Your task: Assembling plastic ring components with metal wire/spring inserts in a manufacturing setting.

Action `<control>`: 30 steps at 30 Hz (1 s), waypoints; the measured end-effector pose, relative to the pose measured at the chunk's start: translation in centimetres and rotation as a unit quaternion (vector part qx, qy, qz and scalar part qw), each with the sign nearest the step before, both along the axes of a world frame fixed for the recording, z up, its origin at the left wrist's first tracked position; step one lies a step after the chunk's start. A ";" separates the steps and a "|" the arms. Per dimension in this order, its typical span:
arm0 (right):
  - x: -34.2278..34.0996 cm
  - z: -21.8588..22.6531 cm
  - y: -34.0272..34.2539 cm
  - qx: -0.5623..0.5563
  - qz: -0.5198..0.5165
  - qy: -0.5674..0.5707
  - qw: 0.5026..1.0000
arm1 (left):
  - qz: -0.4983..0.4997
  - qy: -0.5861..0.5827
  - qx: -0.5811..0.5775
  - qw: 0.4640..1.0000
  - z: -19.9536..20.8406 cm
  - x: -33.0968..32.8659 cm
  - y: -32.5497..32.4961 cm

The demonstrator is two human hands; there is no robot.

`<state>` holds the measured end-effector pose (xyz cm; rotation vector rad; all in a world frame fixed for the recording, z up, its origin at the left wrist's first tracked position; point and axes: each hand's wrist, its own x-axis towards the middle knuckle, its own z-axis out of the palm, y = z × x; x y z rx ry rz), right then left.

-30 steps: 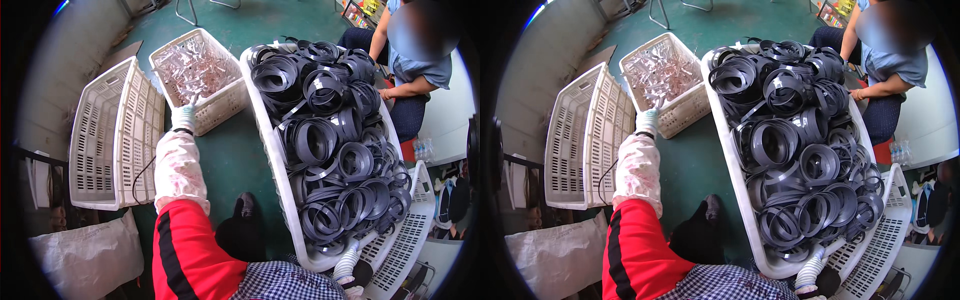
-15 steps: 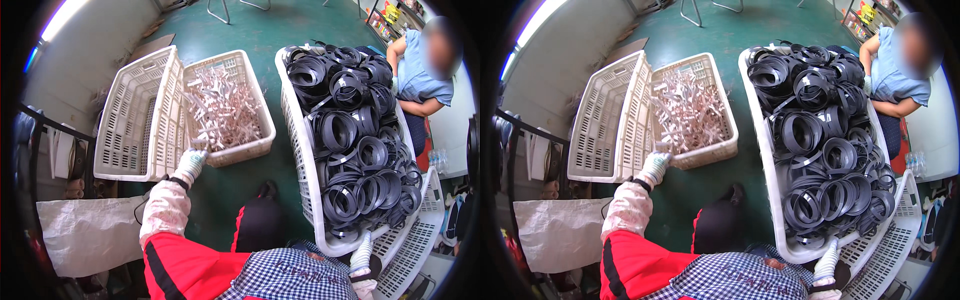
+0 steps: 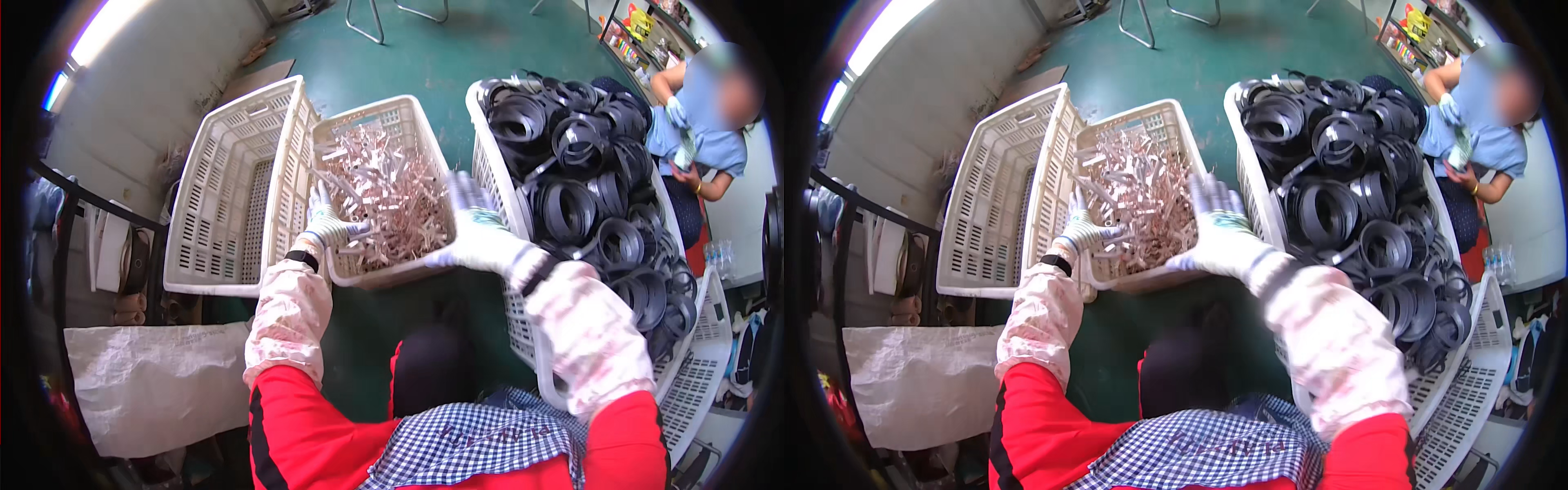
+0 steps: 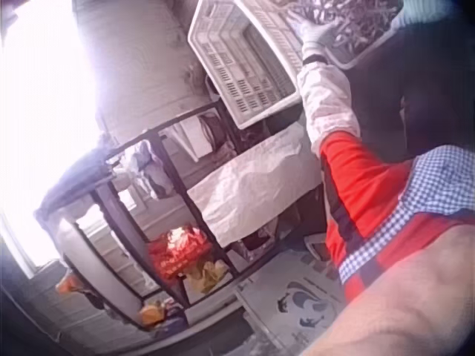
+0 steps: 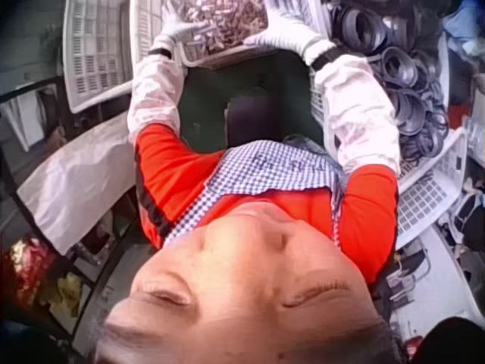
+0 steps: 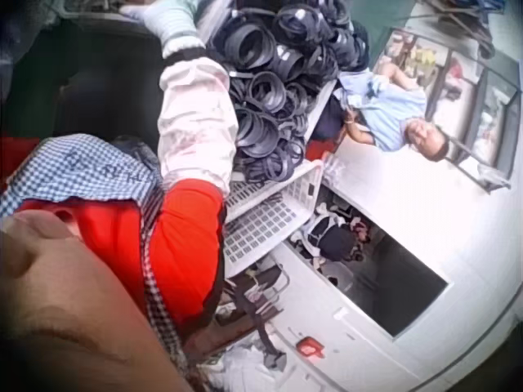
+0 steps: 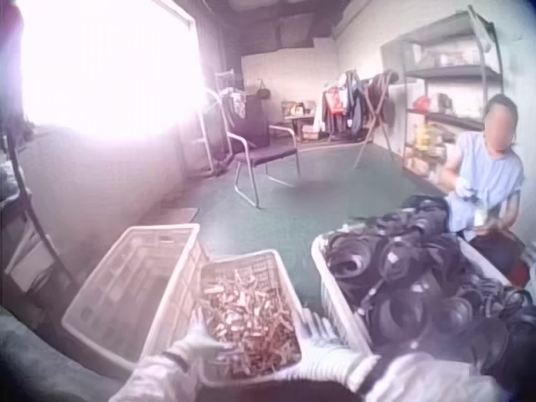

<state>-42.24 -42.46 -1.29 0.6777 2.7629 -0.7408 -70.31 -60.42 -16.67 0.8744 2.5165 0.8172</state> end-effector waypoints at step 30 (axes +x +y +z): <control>-11.4 -1.1 3.4 -0.388 -0.054 0.354 0.849 | -0.057 -0.249 0.401 0.880 13.2 3.5 3.7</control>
